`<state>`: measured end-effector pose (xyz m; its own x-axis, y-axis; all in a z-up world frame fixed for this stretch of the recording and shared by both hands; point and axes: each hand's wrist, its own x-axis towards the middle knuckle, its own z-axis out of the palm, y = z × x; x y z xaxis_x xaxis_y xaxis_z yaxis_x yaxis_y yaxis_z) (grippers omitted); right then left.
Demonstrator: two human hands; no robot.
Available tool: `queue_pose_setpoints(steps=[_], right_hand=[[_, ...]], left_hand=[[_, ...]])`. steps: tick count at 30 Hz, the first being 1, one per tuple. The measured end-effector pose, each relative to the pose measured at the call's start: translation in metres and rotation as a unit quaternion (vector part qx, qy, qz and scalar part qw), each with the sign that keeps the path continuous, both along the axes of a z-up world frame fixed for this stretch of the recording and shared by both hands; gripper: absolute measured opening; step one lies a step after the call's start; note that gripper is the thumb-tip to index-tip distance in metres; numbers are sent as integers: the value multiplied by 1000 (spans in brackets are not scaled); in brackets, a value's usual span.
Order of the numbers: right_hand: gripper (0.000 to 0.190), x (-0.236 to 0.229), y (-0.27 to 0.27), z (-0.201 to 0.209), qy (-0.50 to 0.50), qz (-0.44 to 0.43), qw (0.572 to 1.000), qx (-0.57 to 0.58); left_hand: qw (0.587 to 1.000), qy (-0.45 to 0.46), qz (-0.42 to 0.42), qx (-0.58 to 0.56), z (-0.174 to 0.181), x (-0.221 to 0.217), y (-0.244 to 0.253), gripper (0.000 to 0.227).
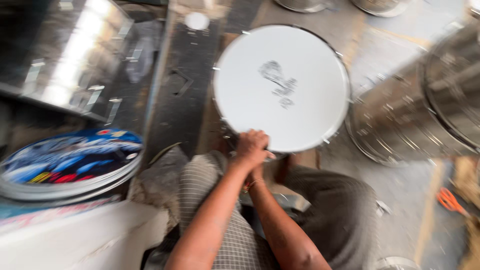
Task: The person sits on the floor and uses a wrench to tighten the tension rods on a white drum head. They repeatedly tap the drum surface with their hand to check the tension and sound while working around the rim.
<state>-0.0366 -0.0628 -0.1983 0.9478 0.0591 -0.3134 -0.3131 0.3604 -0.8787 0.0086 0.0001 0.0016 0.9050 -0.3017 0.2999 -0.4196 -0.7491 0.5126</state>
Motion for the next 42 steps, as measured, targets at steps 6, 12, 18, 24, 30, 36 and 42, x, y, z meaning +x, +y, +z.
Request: queue_pose_setpoints(steps=[6, 12, 18, 24, 30, 36, 42], right_hand=[[43, 9, -25, 20, 141, 132, 980, -45], [52, 29, -122, 77, 58, 280, 791, -541], [62, 28, -143, 59, -178, 357, 613, -682], [45, -3, -150, 64, 158, 212, 885, -384], [19, -23, -117, 90, 246, 121, 947, -170], [29, -41, -85, 69, 280, 62, 956, -66], [26, -39, -51, 54, 252, 34, 967, 12]], left_hand=[[999, 38, 4, 10, -10, 0, -7, 52], [999, 37, 23, 2, -18, -7, -7, 50], [1000, 2, 28, -2, -19, -6, -9, 52], [999, 8, 33, -18, -23, -5, -10, 50], [999, 35, -1, 18, -2, -3, -3, 57], [998, 61, 8, 7, 14, -1, 0, 53], [997, 75, 15, -21, 17, -7, -1, 47]])
